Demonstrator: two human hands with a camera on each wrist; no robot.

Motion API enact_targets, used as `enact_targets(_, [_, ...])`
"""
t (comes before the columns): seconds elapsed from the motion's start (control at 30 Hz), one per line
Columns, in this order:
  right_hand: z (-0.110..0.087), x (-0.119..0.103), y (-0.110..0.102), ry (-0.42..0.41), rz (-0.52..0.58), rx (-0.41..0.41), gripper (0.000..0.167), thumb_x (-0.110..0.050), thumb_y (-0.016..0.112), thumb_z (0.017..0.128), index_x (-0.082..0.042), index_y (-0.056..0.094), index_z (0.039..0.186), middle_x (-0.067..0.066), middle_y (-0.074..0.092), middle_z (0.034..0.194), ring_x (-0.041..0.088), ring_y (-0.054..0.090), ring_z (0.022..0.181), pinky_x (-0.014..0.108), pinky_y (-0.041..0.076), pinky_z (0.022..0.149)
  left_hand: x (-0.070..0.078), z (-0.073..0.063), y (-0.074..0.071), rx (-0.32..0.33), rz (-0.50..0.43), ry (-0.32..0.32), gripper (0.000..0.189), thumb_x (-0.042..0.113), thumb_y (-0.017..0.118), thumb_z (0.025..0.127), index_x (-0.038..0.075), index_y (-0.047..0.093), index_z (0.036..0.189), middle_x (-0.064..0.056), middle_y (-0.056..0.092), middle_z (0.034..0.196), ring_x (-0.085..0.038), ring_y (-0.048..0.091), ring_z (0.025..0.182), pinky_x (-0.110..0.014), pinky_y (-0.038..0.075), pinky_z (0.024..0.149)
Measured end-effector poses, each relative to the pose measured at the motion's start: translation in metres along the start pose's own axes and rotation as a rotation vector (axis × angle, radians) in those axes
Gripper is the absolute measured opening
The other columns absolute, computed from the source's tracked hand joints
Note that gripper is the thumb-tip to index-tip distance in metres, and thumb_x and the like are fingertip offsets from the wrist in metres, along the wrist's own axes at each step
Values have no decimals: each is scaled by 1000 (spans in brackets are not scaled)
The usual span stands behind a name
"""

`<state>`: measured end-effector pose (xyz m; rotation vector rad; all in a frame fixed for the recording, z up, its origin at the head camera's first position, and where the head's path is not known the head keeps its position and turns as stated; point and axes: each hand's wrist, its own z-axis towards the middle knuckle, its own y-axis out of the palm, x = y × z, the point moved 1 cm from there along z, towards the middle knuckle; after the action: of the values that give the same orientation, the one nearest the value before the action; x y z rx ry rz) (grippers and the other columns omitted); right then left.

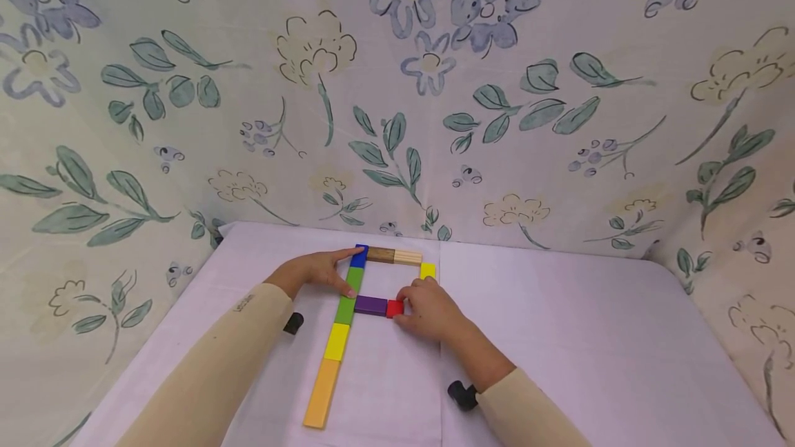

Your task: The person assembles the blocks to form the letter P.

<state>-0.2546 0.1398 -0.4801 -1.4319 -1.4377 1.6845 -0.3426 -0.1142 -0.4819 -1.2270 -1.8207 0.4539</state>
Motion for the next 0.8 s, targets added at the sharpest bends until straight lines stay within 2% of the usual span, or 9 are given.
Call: enact_targets(0.8, [3,0,3,-9,-13,3,31,-36,83,85,-19,77,110,-7,59,86,13,48,90,27,47,74,0,1,2,10,6,-24,113,55,95,61,60,29,153,-1,23,172,-39,29,153,-69,27,121])
